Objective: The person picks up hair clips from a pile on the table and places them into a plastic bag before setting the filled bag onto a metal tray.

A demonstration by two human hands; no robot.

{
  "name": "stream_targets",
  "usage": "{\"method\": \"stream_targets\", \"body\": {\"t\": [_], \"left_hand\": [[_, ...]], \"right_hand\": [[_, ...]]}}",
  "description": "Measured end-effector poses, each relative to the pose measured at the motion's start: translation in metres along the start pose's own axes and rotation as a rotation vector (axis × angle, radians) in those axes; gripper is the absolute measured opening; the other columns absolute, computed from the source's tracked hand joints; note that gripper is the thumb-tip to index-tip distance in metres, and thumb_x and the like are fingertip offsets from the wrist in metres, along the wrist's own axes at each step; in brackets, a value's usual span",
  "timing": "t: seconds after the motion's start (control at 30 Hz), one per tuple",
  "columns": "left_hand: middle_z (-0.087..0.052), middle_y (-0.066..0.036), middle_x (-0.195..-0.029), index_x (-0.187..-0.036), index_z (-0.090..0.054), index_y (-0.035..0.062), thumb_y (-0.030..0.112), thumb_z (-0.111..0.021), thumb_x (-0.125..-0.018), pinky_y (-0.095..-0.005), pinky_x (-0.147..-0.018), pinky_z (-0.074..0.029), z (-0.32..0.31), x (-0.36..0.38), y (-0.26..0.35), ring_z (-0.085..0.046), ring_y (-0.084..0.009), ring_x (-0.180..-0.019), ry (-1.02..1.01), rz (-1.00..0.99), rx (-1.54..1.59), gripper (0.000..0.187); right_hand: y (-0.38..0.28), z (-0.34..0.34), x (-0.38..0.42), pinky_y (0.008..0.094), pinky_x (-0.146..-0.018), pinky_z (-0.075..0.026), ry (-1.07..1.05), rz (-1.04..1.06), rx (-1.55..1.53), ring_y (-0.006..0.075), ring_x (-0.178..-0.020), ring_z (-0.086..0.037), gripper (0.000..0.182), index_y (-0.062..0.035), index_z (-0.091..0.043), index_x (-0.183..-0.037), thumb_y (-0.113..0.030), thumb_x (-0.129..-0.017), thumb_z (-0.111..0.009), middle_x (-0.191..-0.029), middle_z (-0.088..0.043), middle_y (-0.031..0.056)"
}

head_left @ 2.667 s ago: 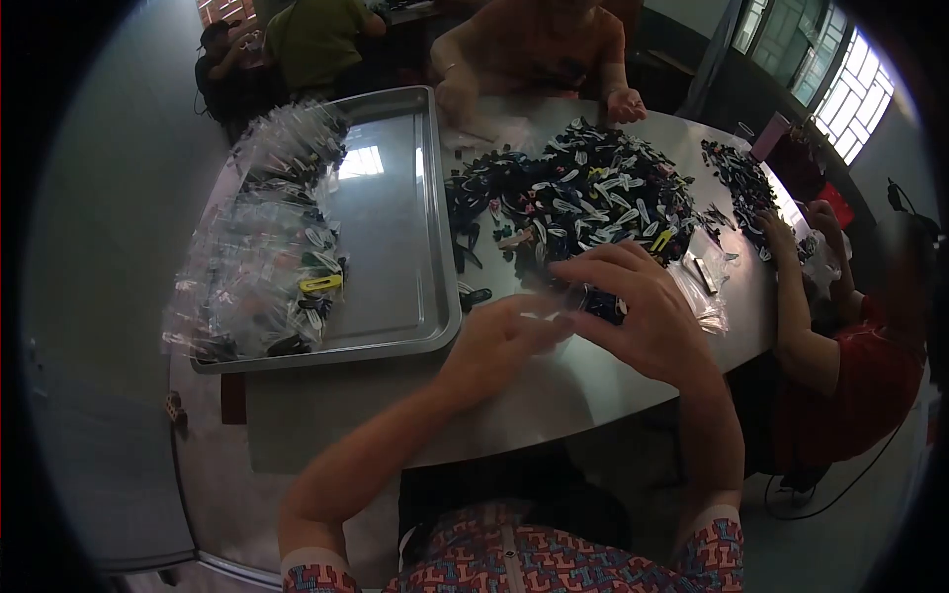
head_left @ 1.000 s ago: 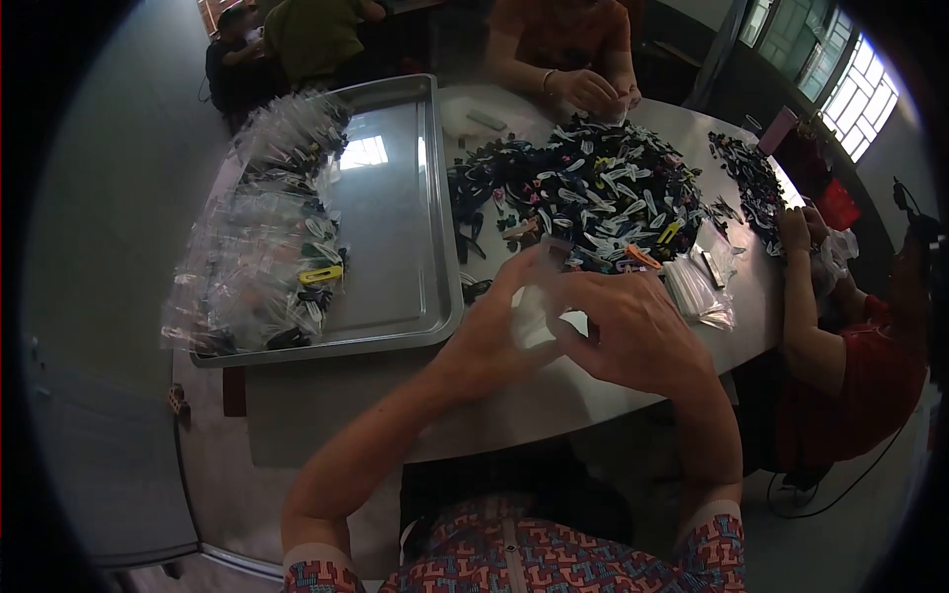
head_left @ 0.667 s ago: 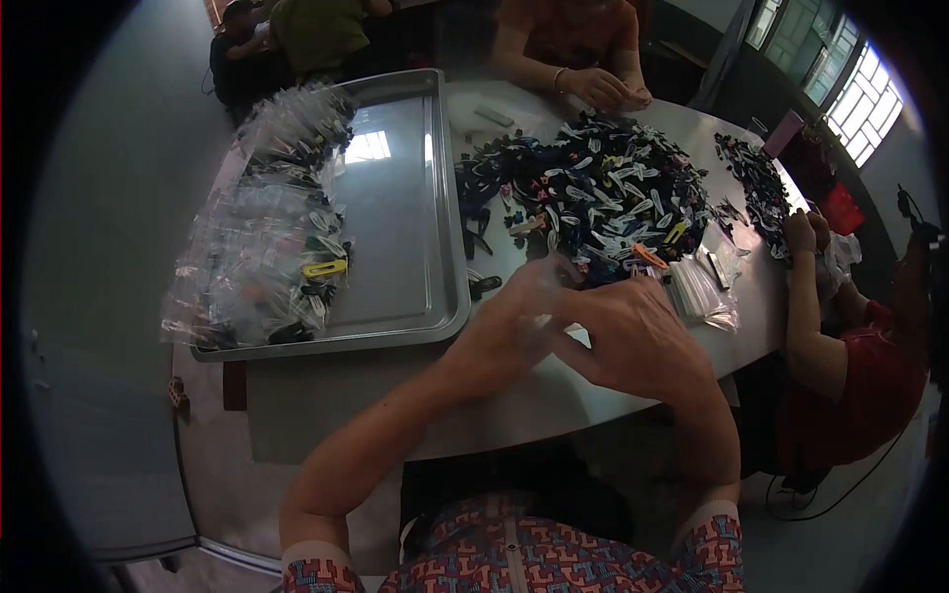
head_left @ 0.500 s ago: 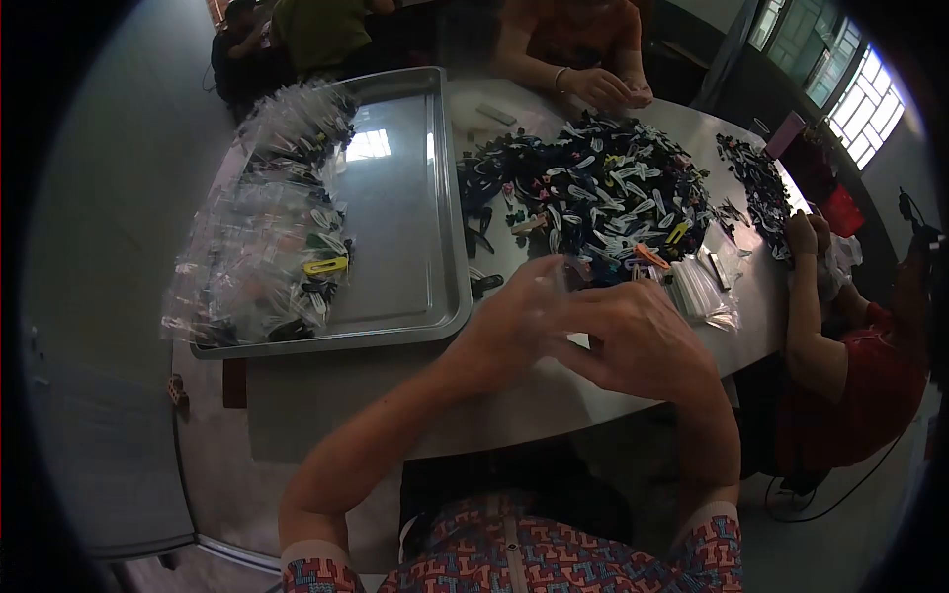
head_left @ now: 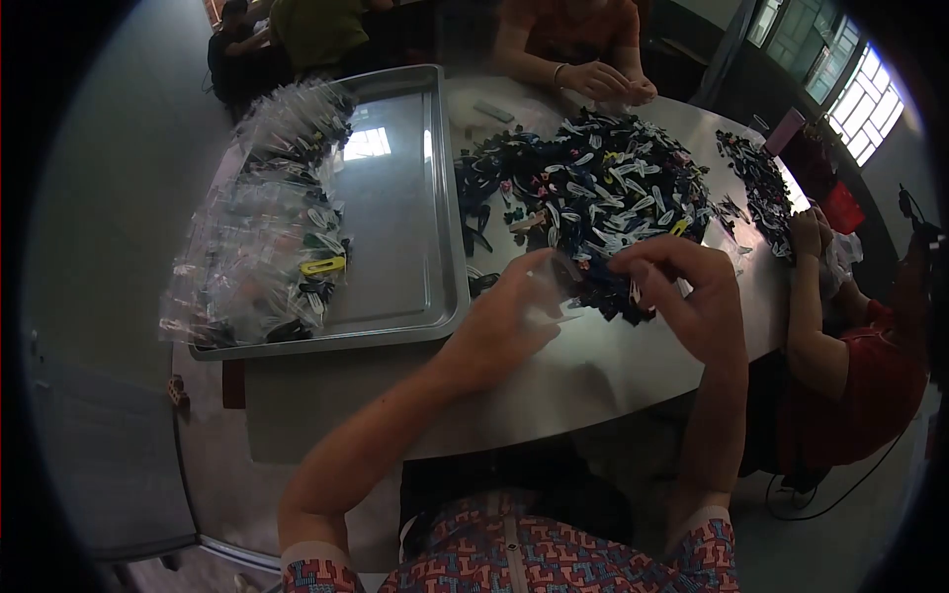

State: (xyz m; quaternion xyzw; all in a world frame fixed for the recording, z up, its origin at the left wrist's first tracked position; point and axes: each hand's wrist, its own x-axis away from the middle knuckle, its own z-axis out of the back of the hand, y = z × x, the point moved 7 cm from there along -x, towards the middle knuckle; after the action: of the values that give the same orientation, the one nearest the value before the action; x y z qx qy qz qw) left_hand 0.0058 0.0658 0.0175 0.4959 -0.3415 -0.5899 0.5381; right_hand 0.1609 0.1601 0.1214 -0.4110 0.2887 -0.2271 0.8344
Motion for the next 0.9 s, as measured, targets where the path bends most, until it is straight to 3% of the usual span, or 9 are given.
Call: {"method": "stream_targets", "body": {"t": [0.07,0.13,0.17,0.3,0.37,0.7,0.9], "left_hand": [[-0.06,0.0,-0.098,-0.152,-0.029,0.006,-0.003,-0.072,-0.084,-0.0214,-0.089,-0.044,0.001,-0.001,0.002,-0.043,-0.0046,-0.076,0.053,-0.098,-0.105,0.081],[-0.06,0.0,-0.097,-0.152,-0.029,0.0066,-0.003,-0.072,-0.084,-0.021,-0.089,-0.043,0.001,0.001,0.005,-0.043,-0.0042,-0.077,0.038,-0.028,-0.016,0.081],[-0.059,0.0,-0.097,-0.153,-0.03,0.0073,-0.003,-0.072,-0.084,-0.0207,-0.09,-0.043,0.001,0.002,0.002,-0.043,-0.0037,-0.078,0.026,0.045,0.072,0.081],[-0.06,-0.001,-0.099,-0.153,-0.029,0.0082,-0.005,-0.071,-0.084,-0.0265,-0.097,-0.045,-0.002,0.003,0.0,-0.053,-0.0061,-0.093,0.018,0.065,0.083,0.081],[-0.06,-0.003,-0.102,-0.153,-0.029,0.009,-0.007,-0.07,-0.084,-0.0319,-0.102,-0.045,-0.005,0.001,-0.007,-0.056,-0.0107,-0.107,0.021,0.035,0.199,0.082],[-0.06,-0.005,-0.104,-0.153,-0.027,0.0078,-0.009,-0.069,-0.085,-0.033,-0.104,-0.045,-0.003,0.002,-0.014,-0.058,-0.0136,-0.107,0.02,0.068,0.175,0.082],[-0.059,-0.004,-0.103,-0.152,-0.027,0.0069,-0.008,-0.068,-0.086,-0.0324,-0.102,-0.046,-0.003,0.001,-0.011,-0.058,-0.0141,-0.108,0.026,0.064,0.21,0.079]], "right_hand": [[0.023,0.004,-0.003,0.0234,-0.063,-0.052,0.037,-0.028,0.039,0.0132,-0.068,-0.065,0.018,-0.0012,-0.072,-0.105,-0.004,-0.088,-0.068,-0.091,-0.072,0.0117],[0.033,-0.007,-0.001,0.0315,-0.072,-0.055,-0.055,0.054,0.505,0.0223,-0.069,-0.067,0.021,-0.0048,-0.072,-0.107,-0.007,-0.086,-0.07,-0.088,-0.072,0.0097],[0.043,-0.014,0.004,0.0396,-0.084,-0.053,-0.069,0.092,0.568,0.0299,-0.083,-0.067,0.028,-0.0085,-0.071,-0.111,-0.01,-0.083,-0.072,-0.097,-0.07,0.0094],[0.068,-0.031,-0.001,0.0433,-0.091,-0.05,-0.093,0.036,0.664,0.0314,-0.098,-0.065,0.034,-0.0101,-0.068,-0.116,-0.01,-0.082,-0.071,-0.106,-0.065,0.0111],[0.079,-0.035,-0.019,0.0434,-0.092,-0.05,-0.091,0.105,0.675,0.032,-0.108,-0.061,0.038,-0.0109,-0.066,-0.121,-0.009,-0.083,-0.068,-0.112,-0.062,0.0123],[0.132,-0.041,-0.105,0.042,-0.095,-0.051,-0.161,0.028,0.694,0.0352,-0.11,-0.061,0.04,-0.0091,-0.065,-0.122,-0.013,-0.082,-0.066,-0.12,-0.06,0.0136],[0.116,-0.056,-0.089,0.0419,-0.095,-0.051,-0.167,0.293,0.458,0.0332,-0.11,-0.061,0.037,-0.0122,-0.068,-0.118,-0.013,-0.081,-0.069,-0.119,-0.061,0.0124]]}}
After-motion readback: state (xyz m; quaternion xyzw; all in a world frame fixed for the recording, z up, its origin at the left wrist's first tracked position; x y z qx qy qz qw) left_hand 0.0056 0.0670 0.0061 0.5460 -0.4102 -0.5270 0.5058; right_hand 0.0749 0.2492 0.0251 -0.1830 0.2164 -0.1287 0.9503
